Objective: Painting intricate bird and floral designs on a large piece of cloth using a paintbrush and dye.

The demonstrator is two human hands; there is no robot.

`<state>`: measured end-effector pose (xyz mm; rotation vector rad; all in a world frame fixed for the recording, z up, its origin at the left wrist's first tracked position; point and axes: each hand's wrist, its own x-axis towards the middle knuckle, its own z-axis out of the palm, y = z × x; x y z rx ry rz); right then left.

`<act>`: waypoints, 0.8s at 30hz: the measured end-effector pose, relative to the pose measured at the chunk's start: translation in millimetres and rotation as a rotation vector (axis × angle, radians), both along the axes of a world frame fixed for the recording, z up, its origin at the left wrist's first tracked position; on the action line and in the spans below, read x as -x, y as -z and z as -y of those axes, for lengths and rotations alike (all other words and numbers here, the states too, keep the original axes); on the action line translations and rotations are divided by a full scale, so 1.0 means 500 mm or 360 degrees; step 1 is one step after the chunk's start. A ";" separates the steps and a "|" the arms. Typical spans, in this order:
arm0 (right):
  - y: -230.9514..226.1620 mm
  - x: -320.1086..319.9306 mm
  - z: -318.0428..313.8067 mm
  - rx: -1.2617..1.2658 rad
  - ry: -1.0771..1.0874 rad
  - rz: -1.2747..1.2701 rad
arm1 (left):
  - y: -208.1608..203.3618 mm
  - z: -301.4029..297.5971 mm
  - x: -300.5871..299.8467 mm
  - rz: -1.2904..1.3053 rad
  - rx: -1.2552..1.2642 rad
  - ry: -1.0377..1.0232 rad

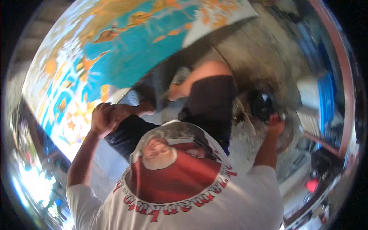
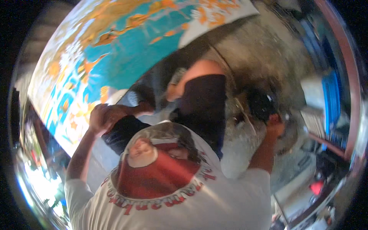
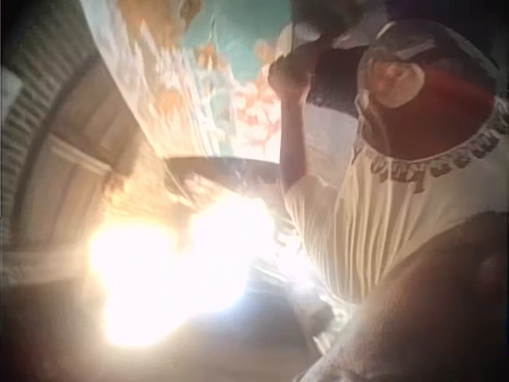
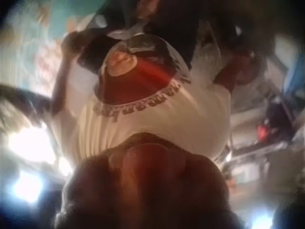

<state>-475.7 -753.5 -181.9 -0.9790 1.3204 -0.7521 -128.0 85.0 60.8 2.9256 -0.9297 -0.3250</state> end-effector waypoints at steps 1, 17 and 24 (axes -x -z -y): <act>-0.031 -0.008 0.004 -0.0357 -0.0193 0.0685 | -0.007 0.009 -0.006 -0.0090 -0.0032 -0.0029; -0.389 -0.976 -0.542 -0.1151 -0.1534 0.1786 | -0.013 -0.030 -0.064 -0.0352 0.0405 0.0059; -0.252 -1.273 -0.807 -0.0919 -0.1729 0.1305 | -0.011 -0.047 -0.080 -0.0410 0.0572 -0.0020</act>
